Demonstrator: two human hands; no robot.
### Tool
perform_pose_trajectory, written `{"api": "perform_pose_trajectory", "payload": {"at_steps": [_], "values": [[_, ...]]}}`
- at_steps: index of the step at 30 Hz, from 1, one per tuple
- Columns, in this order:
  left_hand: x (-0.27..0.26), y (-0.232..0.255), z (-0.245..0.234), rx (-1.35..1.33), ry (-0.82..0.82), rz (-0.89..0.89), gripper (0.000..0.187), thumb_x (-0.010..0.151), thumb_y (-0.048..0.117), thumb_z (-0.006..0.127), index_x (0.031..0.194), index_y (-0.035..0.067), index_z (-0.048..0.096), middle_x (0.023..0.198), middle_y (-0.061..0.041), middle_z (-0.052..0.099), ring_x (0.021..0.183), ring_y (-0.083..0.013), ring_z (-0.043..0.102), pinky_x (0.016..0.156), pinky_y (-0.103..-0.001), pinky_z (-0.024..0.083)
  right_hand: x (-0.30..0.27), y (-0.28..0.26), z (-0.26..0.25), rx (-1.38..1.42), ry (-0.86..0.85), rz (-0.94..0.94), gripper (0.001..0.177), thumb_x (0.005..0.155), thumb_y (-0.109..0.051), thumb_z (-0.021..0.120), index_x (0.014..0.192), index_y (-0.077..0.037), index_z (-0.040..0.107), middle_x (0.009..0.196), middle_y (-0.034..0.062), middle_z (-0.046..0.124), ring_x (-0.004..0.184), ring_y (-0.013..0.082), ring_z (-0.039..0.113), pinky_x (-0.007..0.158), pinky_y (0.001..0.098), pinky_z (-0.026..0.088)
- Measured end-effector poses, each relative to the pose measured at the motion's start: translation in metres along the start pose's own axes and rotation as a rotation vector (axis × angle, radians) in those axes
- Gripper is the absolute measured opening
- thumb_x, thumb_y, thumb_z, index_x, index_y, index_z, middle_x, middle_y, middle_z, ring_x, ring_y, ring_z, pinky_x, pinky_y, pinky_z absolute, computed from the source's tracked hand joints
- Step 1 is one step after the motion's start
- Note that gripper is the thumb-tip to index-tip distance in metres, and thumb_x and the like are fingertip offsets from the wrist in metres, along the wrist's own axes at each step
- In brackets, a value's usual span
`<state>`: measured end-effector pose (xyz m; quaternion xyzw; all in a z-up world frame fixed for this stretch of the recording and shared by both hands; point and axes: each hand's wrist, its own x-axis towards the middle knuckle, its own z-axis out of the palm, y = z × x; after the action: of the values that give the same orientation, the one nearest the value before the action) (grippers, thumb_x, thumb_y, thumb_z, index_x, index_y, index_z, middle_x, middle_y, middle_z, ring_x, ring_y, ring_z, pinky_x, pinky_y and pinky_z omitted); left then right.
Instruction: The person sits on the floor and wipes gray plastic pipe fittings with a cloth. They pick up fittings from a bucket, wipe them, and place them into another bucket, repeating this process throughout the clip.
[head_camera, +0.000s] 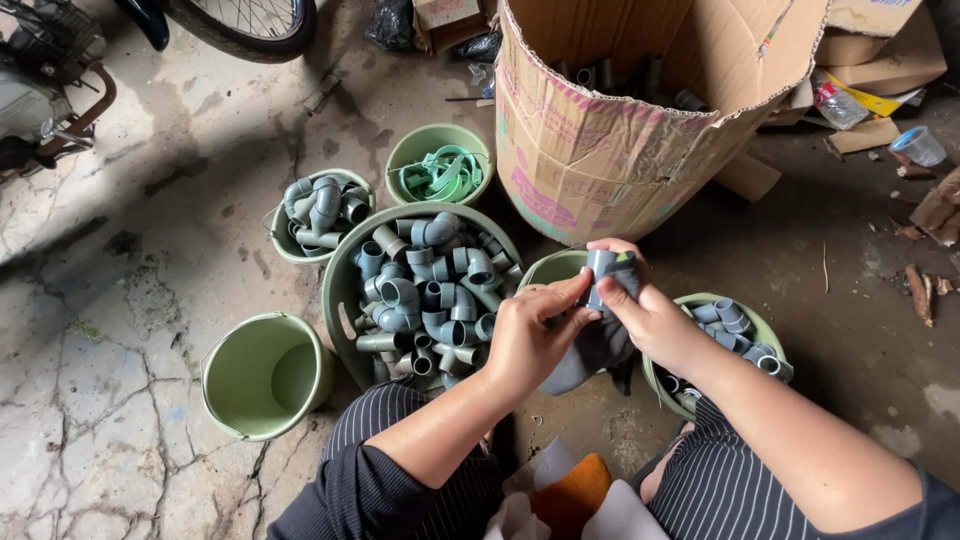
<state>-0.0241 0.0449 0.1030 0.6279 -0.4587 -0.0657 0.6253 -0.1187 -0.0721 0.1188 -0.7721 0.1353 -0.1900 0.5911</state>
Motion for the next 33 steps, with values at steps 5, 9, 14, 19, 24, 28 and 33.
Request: {"api": "perform_pose_trajectory", "payload": {"at_steps": [5,9,14,19,24,28,33], "values": [[-0.004,0.003,0.002,0.025,0.006,0.022,0.038,0.070,0.012,0.070,0.106,0.009,0.058,0.094,-0.011,0.064,0.087,-0.0261,0.062,0.077,-0.033,0.046,-0.001,-0.002,-0.002,-0.015,-0.033,0.053,0.046,0.083,-0.028,0.049,0.125,-0.013,0.037,0.095,0.0027,0.047,0.085,0.0107,0.043,0.086,0.0277,0.035],[-0.006,0.011,0.001,0.021,0.005,0.020,0.037,0.071,0.011,0.069,0.106,0.009,0.058,0.095,-0.011,0.063,0.088,-0.0258,0.062,0.078,-0.032,0.045,-0.002,-0.006,0.007,-0.151,0.090,-0.022,0.034,0.088,-0.030,0.041,0.116,-0.011,0.045,0.098,0.0088,0.052,0.091,0.0177,0.046,0.091,0.0346,0.032],[-0.002,0.017,-0.001,-0.029,-0.025,-0.050,0.037,0.070,0.015,0.071,0.104,0.011,0.059,0.096,-0.011,0.063,0.092,-0.0242,0.061,0.079,-0.030,0.044,0.001,-0.003,0.003,-0.170,0.174,-0.027,0.031,0.093,-0.028,0.032,0.111,-0.013,0.052,0.097,0.0077,0.056,0.089,0.0185,0.050,0.090,0.0335,0.034],[0.006,0.019,-0.003,-0.164,-0.016,-0.194,0.034,0.070,0.016,0.071,0.103,0.012,0.061,0.097,-0.008,0.064,0.095,-0.0235,0.059,0.081,-0.031,0.045,0.005,-0.012,0.002,-0.173,0.183,-0.081,0.032,0.093,-0.027,0.030,0.111,-0.016,0.054,0.096,0.0047,0.055,0.089,0.0154,0.047,0.089,0.0310,0.033],[0.010,0.024,-0.003,-0.280,-0.003,-0.351,0.035,0.074,0.017,0.068,0.107,0.011,0.059,0.101,-0.012,0.062,0.100,-0.0158,0.052,0.086,-0.031,0.042,0.011,-0.012,0.000,-0.160,0.179,-0.198,0.033,0.093,-0.026,0.032,0.114,-0.010,0.052,0.107,0.0051,0.055,0.096,0.0140,0.047,0.092,0.0298,0.032],[0.014,0.029,-0.007,-0.276,-0.026,-0.379,0.033,0.076,0.017,0.065,0.108,0.011,0.058,0.102,-0.013,0.061,0.104,-0.0199,0.050,0.087,-0.032,0.042,0.012,-0.011,0.000,-0.137,0.194,-0.194,0.033,0.092,-0.027,0.035,0.114,-0.010,0.053,0.107,0.0037,0.056,0.096,0.0110,0.046,0.092,0.0291,0.032],[0.015,0.031,-0.009,-0.281,-0.084,-0.435,0.036,0.078,0.021,0.063,0.111,0.010,0.056,0.107,-0.017,0.058,0.110,-0.0267,0.046,0.091,-0.039,0.039,0.011,-0.013,0.003,-0.198,0.279,-0.144,0.030,0.088,-0.027,0.047,0.110,-0.010,0.057,0.096,0.0051,0.060,0.086,0.0118,0.051,0.084,0.0312,0.039]]}}
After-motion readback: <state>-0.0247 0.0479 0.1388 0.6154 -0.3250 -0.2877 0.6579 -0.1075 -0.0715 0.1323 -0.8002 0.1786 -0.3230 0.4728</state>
